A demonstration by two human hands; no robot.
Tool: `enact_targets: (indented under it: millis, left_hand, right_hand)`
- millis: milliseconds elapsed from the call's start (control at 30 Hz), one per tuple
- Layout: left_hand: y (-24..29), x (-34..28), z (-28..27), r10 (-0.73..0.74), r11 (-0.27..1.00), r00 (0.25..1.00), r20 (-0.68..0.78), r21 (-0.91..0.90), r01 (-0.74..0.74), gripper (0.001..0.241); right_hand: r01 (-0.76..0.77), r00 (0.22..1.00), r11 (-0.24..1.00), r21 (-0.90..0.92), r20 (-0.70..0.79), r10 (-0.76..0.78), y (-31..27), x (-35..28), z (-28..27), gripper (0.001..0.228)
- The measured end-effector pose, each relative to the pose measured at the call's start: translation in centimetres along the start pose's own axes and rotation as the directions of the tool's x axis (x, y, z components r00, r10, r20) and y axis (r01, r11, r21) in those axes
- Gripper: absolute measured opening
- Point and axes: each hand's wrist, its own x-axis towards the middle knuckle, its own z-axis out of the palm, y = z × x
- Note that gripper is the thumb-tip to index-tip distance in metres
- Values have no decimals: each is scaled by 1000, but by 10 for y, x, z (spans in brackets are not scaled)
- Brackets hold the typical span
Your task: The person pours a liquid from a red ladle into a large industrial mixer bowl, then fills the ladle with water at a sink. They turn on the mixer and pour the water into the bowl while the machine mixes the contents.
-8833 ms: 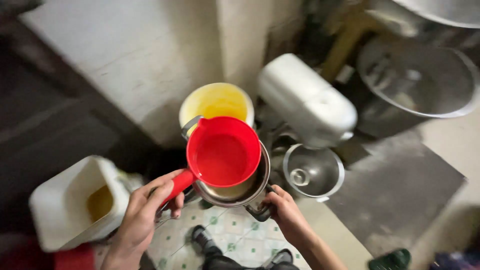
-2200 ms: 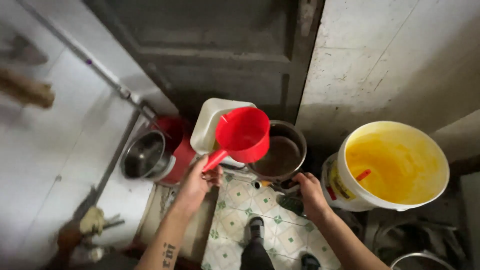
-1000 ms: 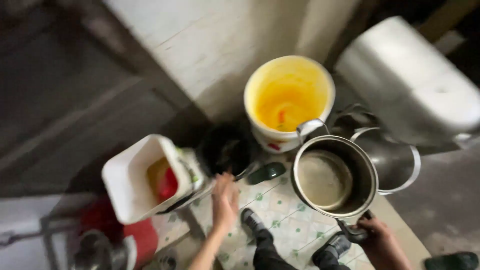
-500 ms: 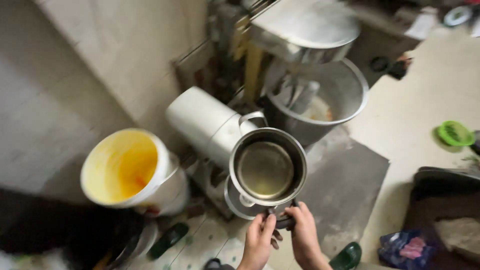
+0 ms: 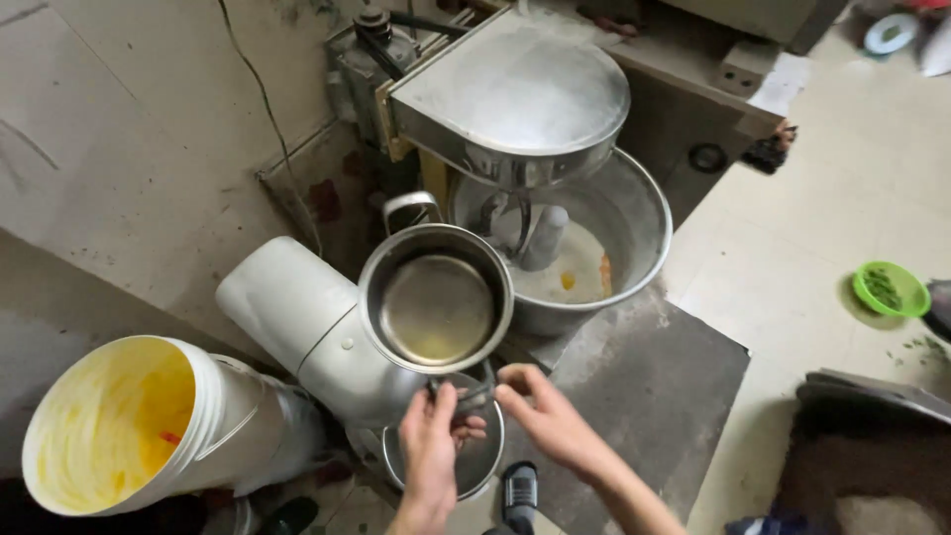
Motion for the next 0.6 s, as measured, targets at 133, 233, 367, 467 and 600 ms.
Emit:
enact_targets:
  millis: [133,233,367,467,600]
  left_hand:
    - [11,51,32,30,999,993,-113,-29,-34,26]
    - [39,85,58,97,995,973,-210,44,-89,24]
    - [29,173,65,193,970,946,-261,196,-144,24]
    - [38,199,80,216,930,922,-322,355,-94,29]
    - [46,254,103,209,856,903,-375,516,16,31]
  right_hand:
    - [13,999,993,-117,34,-9,-31,59,-97,36]
    - [-24,1000,991,-130,-17,22,-58,110,-146,42]
    - [186,979,959,-211,-40,-199,-84,193,-208,36]
    - [298,949,906,-301,-4,-314,-114,234,-241,40]
    - [505,846,693,-514,136,-516,-144,308,-264,45]
